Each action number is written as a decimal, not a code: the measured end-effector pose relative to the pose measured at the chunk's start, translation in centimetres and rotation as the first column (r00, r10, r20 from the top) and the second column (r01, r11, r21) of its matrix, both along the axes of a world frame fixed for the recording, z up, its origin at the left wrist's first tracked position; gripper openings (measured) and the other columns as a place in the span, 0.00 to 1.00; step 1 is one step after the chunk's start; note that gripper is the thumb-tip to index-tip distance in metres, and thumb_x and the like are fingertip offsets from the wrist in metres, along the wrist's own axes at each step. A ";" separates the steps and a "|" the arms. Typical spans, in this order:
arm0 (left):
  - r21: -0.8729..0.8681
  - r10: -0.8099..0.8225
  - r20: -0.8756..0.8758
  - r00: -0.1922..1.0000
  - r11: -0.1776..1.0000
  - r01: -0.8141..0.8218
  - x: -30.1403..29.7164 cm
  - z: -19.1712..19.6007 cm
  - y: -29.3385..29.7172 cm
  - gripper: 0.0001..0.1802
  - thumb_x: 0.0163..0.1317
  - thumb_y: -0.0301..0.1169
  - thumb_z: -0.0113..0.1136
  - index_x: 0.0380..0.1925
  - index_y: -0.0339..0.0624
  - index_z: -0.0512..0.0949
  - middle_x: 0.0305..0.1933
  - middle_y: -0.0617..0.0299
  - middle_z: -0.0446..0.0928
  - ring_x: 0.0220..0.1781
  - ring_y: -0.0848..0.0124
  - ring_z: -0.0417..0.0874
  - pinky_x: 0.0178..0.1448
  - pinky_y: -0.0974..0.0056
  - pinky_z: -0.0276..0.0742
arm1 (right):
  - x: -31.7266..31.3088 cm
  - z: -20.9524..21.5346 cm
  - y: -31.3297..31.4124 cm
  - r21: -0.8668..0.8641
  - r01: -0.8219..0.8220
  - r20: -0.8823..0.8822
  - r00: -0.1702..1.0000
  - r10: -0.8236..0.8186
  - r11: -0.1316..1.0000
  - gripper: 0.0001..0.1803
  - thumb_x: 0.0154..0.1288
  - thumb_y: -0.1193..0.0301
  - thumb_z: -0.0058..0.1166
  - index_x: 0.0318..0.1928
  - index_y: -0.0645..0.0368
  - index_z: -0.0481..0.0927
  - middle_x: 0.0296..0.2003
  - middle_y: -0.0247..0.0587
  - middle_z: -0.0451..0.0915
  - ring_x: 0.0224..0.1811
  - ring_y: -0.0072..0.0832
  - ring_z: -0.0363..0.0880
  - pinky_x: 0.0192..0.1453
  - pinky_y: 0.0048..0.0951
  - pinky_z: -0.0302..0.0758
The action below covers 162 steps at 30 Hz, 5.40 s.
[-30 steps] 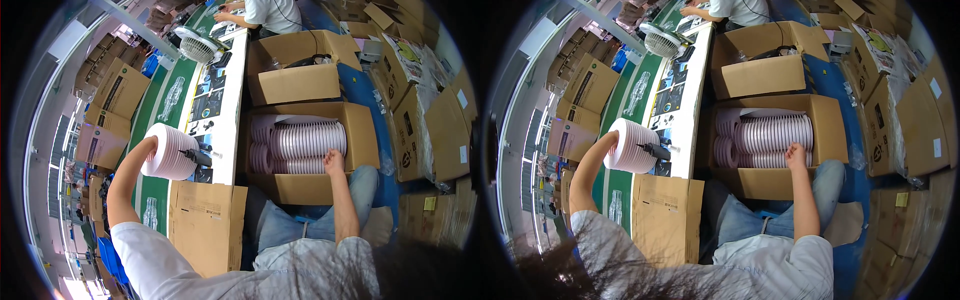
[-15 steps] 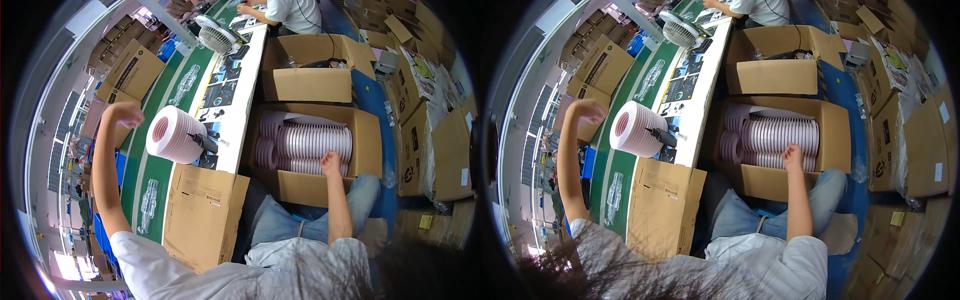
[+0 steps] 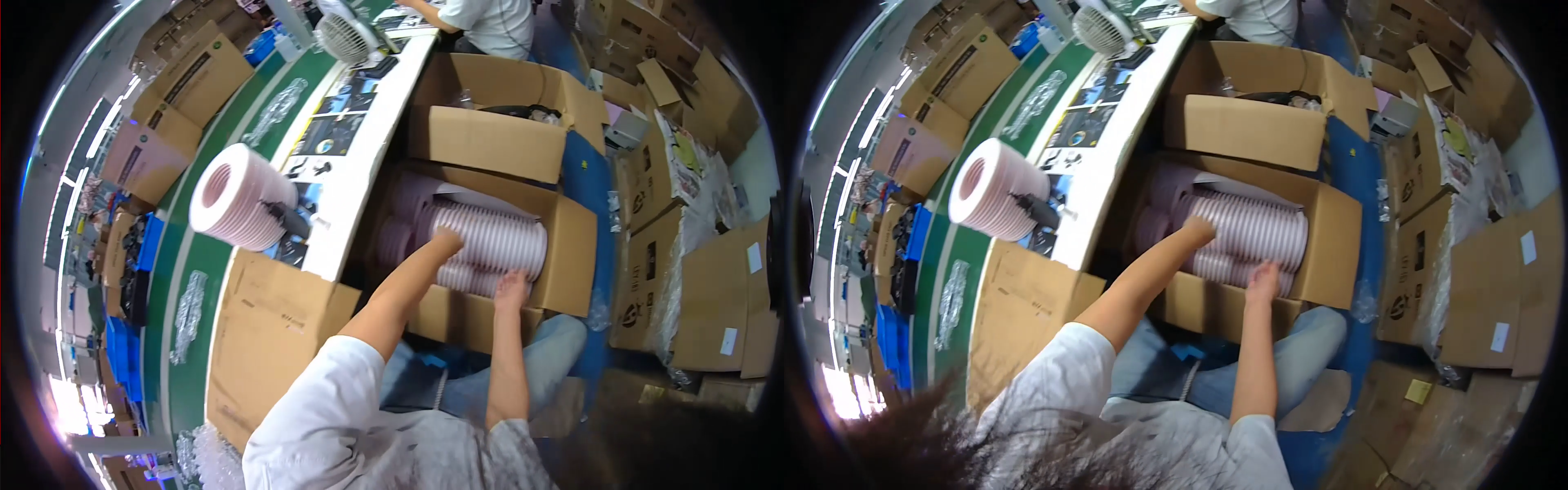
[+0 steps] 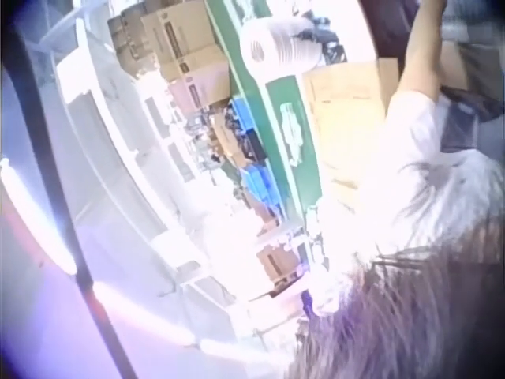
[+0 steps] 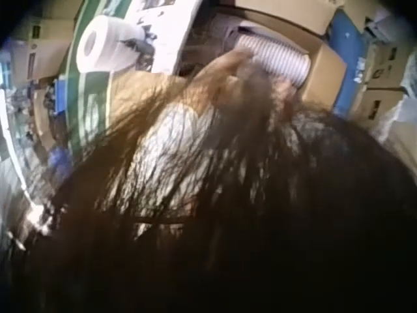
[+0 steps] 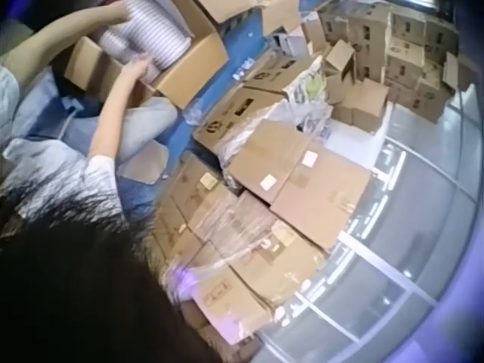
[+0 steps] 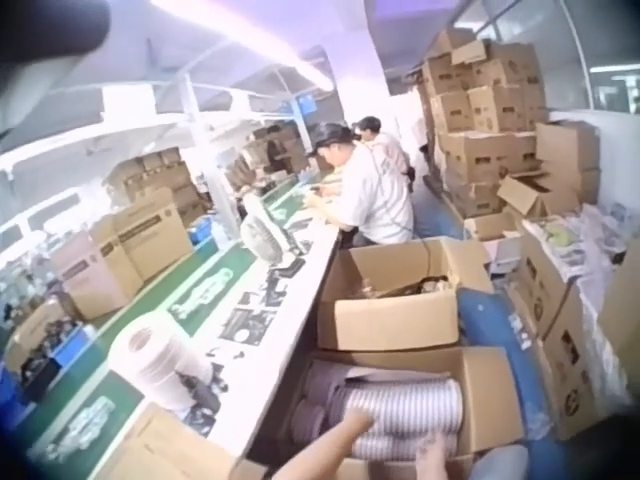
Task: Unboxing circular LED lighting components and applying glue or sealant at a factory assembly station.
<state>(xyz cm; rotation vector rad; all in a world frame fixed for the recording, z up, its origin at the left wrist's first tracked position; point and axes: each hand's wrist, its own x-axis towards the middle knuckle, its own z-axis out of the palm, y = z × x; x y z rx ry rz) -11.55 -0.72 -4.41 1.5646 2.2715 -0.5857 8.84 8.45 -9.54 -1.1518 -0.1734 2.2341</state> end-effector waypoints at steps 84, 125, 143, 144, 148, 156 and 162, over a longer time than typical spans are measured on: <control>0.116 -0.245 0.969 0.027 0.356 -0.927 9.5 4.8 1.5 0.21 0.54 0.32 0.62 0.46 0.32 0.73 0.29 0.62 0.78 0.31 0.76 0.79 0.39 0.68 0.74 | 8.7 7.7 7.0 0.498 -0.280 -0.014 0.944 0.330 0.821 0.23 0.67 0.58 0.41 0.49 0.66 0.70 0.42 0.48 0.79 0.46 0.35 0.77 0.55 0.36 0.71; 0.241 -0.170 0.963 0.208 0.208 -0.948 7.1 5.9 -2.5 0.19 0.47 0.27 0.65 0.42 0.34 0.77 0.23 0.68 0.73 0.25 0.79 0.72 0.31 0.71 0.70 | 3.2 11.5 7.5 0.772 -0.275 0.057 0.928 0.368 0.574 0.20 0.60 0.76 0.50 0.53 0.70 0.68 0.46 0.50 0.76 0.49 0.36 0.75 0.57 0.36 0.71; 0.181 -0.026 0.983 0.180 0.092 -0.979 5.2 4.4 -2.4 0.17 0.46 0.32 0.62 0.36 0.33 0.79 0.29 0.55 0.81 0.32 0.67 0.81 0.40 0.65 0.74 | 3.3 11.0 5.3 0.708 -0.411 0.367 0.909 0.197 0.574 0.15 0.59 0.68 0.52 0.42 0.69 0.74 0.26 0.38 0.76 0.27 0.23 0.75 0.35 0.22 0.71; 0.282 0.115 0.949 0.293 0.107 -0.954 5.6 4.4 -2.1 0.16 0.45 0.33 0.62 0.33 0.33 0.80 0.28 0.53 0.81 0.31 0.64 0.82 0.40 0.63 0.75 | 3.2 10.2 5.5 0.717 -0.462 0.448 0.879 0.163 0.522 0.14 0.60 0.67 0.52 0.39 0.67 0.75 0.24 0.37 0.75 0.25 0.22 0.74 0.32 0.22 0.70; 0.449 0.267 0.845 0.463 0.118 -0.886 6.8 5.2 -1.7 0.14 0.43 0.34 0.62 0.28 0.34 0.81 0.26 0.45 0.79 0.32 0.55 0.83 0.39 0.58 0.76 | 3.4 9.2 6.3 0.766 -0.534 0.576 0.818 -0.011 0.358 0.12 0.61 0.65 0.53 0.28 0.62 0.74 0.19 0.31 0.72 0.20 0.17 0.69 0.24 0.22 0.65; 0.644 0.212 0.640 0.739 0.377 -0.666 3.5 4.0 0.8 0.13 0.42 0.34 0.61 0.27 0.38 0.81 0.28 0.44 0.78 0.34 0.50 0.81 0.43 0.55 0.76 | 0.4 16.7 6.5 0.817 -0.577 0.503 0.700 -0.507 0.015 0.07 0.54 0.70 0.55 0.29 0.62 0.76 0.22 0.43 0.76 0.24 0.34 0.74 0.29 0.32 0.69; 0.515 0.254 0.684 0.683 0.495 -0.700 1.6 0.7 0.5 0.12 0.40 0.33 0.63 0.26 0.38 0.82 0.29 0.44 0.79 0.34 0.52 0.81 0.43 0.56 0.77 | -1.1 7.8 7.0 0.659 -0.734 0.743 0.603 -0.292 0.162 0.10 0.47 0.71 0.52 0.31 0.63 0.77 0.24 0.56 0.77 0.29 0.49 0.77 0.36 0.40 0.73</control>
